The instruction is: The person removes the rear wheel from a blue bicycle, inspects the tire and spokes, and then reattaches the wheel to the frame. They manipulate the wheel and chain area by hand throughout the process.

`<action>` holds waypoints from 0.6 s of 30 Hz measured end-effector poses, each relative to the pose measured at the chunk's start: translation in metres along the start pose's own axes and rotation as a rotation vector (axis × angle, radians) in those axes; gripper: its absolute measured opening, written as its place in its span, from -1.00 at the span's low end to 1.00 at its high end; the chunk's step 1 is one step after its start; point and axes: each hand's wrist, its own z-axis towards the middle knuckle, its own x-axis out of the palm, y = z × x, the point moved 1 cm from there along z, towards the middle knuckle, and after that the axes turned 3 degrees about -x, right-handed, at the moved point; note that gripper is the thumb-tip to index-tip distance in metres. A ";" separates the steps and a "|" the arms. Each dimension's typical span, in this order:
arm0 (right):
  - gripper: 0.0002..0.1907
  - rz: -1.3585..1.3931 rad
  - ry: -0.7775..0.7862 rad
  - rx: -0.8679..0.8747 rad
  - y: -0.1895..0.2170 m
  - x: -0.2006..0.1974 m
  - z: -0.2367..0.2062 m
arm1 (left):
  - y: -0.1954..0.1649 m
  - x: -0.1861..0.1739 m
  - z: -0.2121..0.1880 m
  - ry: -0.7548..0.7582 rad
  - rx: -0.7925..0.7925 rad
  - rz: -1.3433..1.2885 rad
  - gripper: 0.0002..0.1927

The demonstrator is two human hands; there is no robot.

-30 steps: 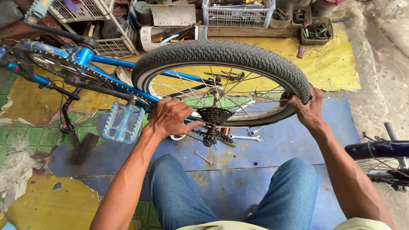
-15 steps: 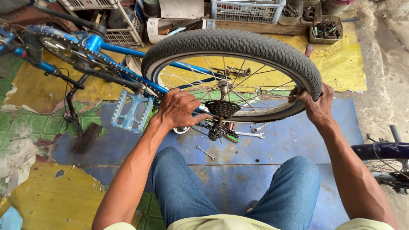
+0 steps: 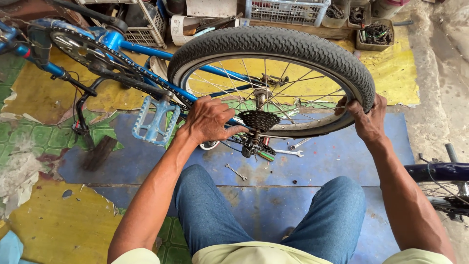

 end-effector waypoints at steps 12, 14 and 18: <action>-0.33 -0.011 -0.018 -0.005 -0.003 0.000 -0.002 | 0.000 0.001 0.000 -0.017 0.015 0.008 -0.34; -0.34 0.001 -0.019 -0.003 -0.005 0.000 -0.002 | 0.000 0.001 -0.001 0.004 0.001 0.004 -0.33; -0.35 0.035 -0.018 -0.006 -0.007 0.001 -0.003 | 0.000 0.000 -0.001 -0.006 0.005 0.006 -0.33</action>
